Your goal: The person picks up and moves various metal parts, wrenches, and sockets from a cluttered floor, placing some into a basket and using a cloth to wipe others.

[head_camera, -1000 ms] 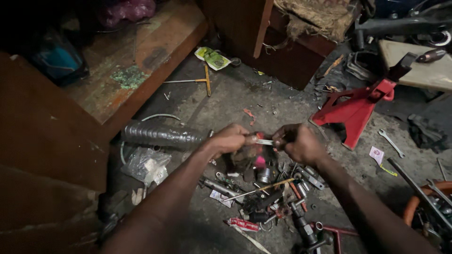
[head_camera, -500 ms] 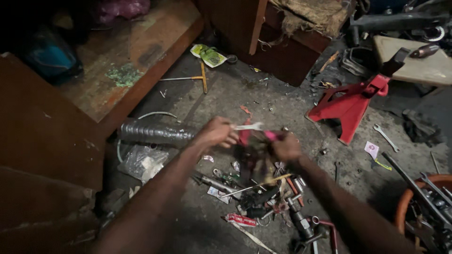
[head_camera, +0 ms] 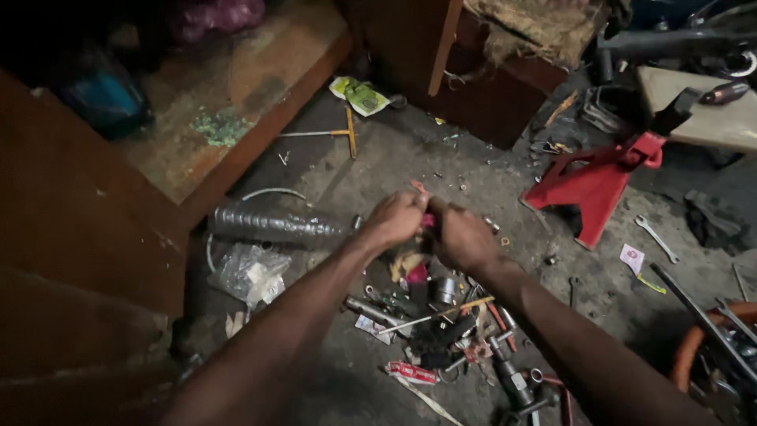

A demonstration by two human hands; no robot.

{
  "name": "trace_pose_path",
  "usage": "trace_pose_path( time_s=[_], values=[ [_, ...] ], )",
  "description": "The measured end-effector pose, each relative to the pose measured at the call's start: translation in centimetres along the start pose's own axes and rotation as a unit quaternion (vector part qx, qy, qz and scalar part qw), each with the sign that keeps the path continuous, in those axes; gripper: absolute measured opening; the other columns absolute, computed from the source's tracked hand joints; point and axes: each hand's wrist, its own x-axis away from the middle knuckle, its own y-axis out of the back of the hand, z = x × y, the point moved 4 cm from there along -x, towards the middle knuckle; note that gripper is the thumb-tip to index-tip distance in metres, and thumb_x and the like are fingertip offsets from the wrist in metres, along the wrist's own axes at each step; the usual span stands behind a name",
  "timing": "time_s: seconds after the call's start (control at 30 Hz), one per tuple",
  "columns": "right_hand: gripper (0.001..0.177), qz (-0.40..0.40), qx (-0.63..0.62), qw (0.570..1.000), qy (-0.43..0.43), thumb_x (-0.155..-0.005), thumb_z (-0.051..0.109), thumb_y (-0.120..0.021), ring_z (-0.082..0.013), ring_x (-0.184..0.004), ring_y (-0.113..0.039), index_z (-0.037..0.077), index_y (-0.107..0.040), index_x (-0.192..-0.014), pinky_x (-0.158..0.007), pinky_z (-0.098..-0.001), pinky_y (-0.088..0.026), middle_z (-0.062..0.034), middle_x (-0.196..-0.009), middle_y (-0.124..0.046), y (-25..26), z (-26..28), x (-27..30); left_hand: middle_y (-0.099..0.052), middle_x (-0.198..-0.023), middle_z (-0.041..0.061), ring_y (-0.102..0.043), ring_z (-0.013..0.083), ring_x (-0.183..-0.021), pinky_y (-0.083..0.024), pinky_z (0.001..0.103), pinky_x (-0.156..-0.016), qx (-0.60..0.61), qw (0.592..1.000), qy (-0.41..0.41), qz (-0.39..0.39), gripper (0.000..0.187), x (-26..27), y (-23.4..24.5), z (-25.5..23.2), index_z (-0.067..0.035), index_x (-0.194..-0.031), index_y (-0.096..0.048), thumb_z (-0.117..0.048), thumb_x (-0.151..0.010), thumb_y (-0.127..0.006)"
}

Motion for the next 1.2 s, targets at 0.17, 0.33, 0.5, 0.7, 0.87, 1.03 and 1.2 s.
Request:
trace_pose_path(
  time_s=[0.17, 0.33, 0.5, 0.7, 0.87, 1.03, 1.2],
  values=[
    [0.059, 0.072, 0.167, 0.983, -0.032, -0.086, 0.05, -0.071, -0.0323, -0.104, -0.071, 0.024, -0.054, -0.136, -0.085, -0.0487, -0.057, -0.0123, -0.121, -0.065, 2.3, 0.7, 0.7, -0.073, -0.108, 0.014, -0.069, 0.0314, -0.101, -0.051, 0.043, -0.087, -0.02, 0.989, -0.118, -0.084, 0.031, 0.8, 1.7, -0.9, -0.01, -0.109, -0.073, -0.031, -0.097, -0.054],
    [0.05, 0.001, 0.064, 0.997, -0.045, -0.075, 0.033, -0.081, -0.0335, -0.104, -0.071, 0.027, -0.068, -0.123, -0.087, -0.0473, -0.056, -0.0061, -0.118, -0.072, 3.3, -1.5, -0.5, -0.076, -0.097, 0.016, -0.072, 0.0268, -0.093, -0.053, 0.04, -0.084, 0.034, 0.987, -0.142, -0.068, 0.031, -1.2, 1.7, 0.5, -0.007, -0.104, -0.073, -0.031, -0.098, -0.056],
    [0.04, -0.131, -0.07, 0.982, -0.113, -0.076, 0.019, -0.08, -0.0279, -0.097, -0.075, 0.015, -0.074, -0.115, -0.085, -0.0402, -0.057, -0.0109, -0.107, -0.077, 3.2, -6.0, -2.0, -0.07, -0.083, 0.015, -0.066, 0.0243, -0.079, -0.05, 0.041, -0.075, 0.04, 0.985, -0.112, -0.129, 0.033, -2.8, 3.4, 2.9, -0.003, -0.094, -0.071, -0.033, -0.099, -0.058],
    [0.027, -0.041, -0.404, 0.891, -0.203, -0.098, 0.029, -0.065, -0.0204, -0.077, -0.062, 0.02, -0.073, -0.122, -0.062, -0.0351, -0.046, -0.0073, -0.094, -0.072, 4.3, -11.5, 0.3, -0.063, -0.072, 0.008, -0.054, 0.0162, -0.07, -0.047, 0.04, -0.069, 0.104, 0.977, -0.062, -0.176, 0.039, -2.8, 8.5, 6.8, -0.002, -0.086, -0.069, -0.034, -0.103, -0.057],
    [0.024, -0.027, -0.529, 0.824, -0.201, -0.095, 0.034, -0.062, -0.0133, -0.078, -0.069, 0.017, -0.065, -0.111, -0.067, -0.032, -0.056, 0.0009, -0.09, -0.073, -1.8, -6.2, -3.7, -0.066, -0.069, 0.005, -0.057, 0.0146, -0.067, -0.047, 0.039, -0.064, 0.125, 0.979, -0.069, -0.149, 0.033, -3.0, 3.6, 4.5, -0.003, -0.088, -0.074, -0.03, -0.099, -0.06],
    [0.027, -0.09, -0.507, 0.846, -0.14, -0.099, 0.028, -0.069, -0.0167, -0.068, -0.057, 0.002, -0.067, -0.102, -0.061, -0.0354, -0.047, -0.0034, -0.081, -0.067, -1.6, -3.1, -5.9, -0.069, -0.064, 0.003, -0.063, 0.0103, -0.061, -0.049, 0.032, -0.061, 0.039, 0.997, -0.066, -0.032, 0.033, -0.1, 4.1, 2.4, -0.005, -0.086, -0.081, -0.034, -0.095, -0.066],
    [0.017, -0.197, -0.405, 0.889, -0.088, -0.096, 0.02, -0.069, -0.016, -0.07, -0.064, 0.003, -0.068, -0.098, -0.062, -0.0357, -0.053, -0.0029, -0.081, -0.071, -0.8, -1.9, -6.1, -0.048, -0.057, -0.002, -0.038, 0.0108, -0.048, -0.03, 0.031, -0.045, 0.235, 0.966, 0.1, 0.047, 0.039, 2.5, 4.5, 0.5, -0.009, -0.08, -0.068, -0.037, -0.103, -0.055]
  ],
)
